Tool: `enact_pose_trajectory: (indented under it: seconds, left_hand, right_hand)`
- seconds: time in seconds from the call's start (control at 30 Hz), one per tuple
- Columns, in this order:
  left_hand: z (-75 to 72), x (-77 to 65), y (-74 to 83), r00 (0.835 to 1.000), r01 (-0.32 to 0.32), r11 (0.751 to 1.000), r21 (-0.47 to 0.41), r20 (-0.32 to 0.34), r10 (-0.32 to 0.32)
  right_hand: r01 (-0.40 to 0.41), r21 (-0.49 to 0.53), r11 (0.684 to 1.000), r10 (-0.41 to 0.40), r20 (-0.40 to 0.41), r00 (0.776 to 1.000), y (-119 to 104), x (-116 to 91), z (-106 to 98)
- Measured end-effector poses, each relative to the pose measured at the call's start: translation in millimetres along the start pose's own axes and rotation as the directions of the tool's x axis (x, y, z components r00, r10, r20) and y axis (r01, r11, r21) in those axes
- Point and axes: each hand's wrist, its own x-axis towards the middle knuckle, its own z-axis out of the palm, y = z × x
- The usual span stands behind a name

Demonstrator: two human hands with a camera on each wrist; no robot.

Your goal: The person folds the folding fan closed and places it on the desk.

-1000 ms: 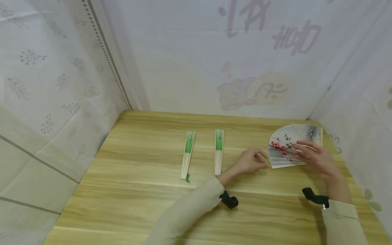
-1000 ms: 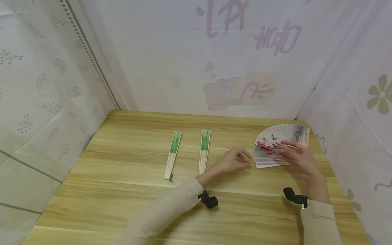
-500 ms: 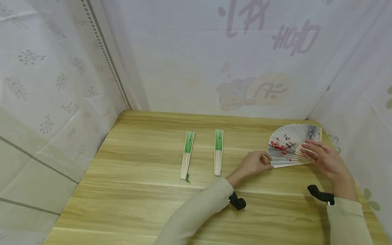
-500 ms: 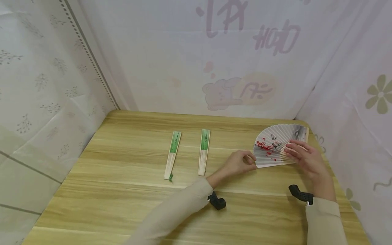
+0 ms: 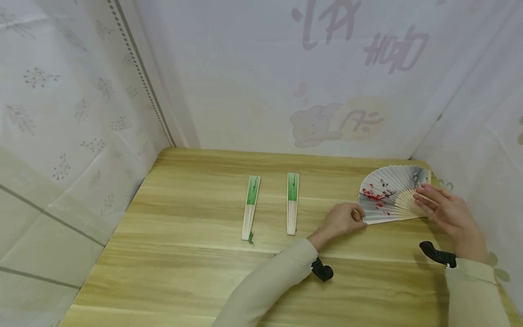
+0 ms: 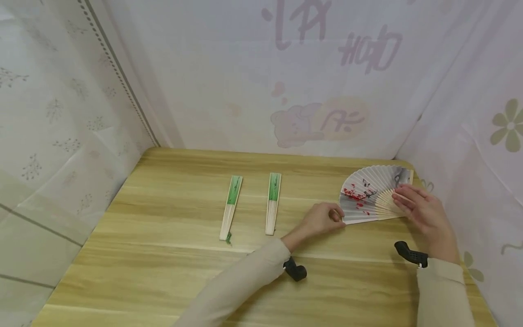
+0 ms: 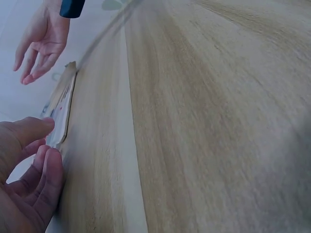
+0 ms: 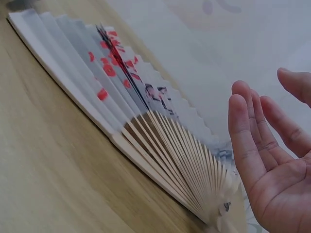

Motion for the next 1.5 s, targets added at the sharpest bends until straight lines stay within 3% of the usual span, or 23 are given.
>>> enact_pose_trajectory:
  seconds: [0.2,0.37,0.5,0.7,1.1,1.33,1.5]
  left_hand:
    - [2.4,0.4,2.7,1.000,0.007,0.999,0.039,0.007,-0.007]
    - [2.7,-1.0,3.5,1.000,0.022,0.999,0.042,0.011,-0.022]
    - [1.8,-2.5,3.5,1.000,0.029,0.999,0.023,0.009,-0.029]
    - [0.2,-3.5,1.2,0.999,0.029,1.000,0.007,0.014,-0.029]
    - [0.5,-4.3,-0.2,0.999,0.033,0.999,0.031,0.016,-0.033]
    - [3.8,-4.2,0.4,0.999,0.039,0.996,0.075,-0.008,-0.038]
    - [5.5,-3.5,2.0,0.998,0.052,0.993,0.110,-0.026,-0.049]
  right_hand:
    - [0.020,-0.055,0.998,-0.027,-0.117,0.993,-12,-2,-3]
    - [0.061,-0.109,0.992,-0.088,-0.261,0.961,-17,-1,-5]
    - [0.052,-0.151,0.987,-0.097,-0.311,0.945,-20,-3,-8]
    - [0.026,-0.234,0.972,-0.099,-0.305,0.947,-20,-9,-13]
    - [0.097,-0.214,0.972,-0.149,-0.245,0.958,-13,-14,-24]
    - [0.096,-0.212,0.973,-0.159,-0.306,0.939,-12,-16,-27]
    - [0.101,-0.186,0.977,-0.153,-0.293,0.944,-10,-17,-27]
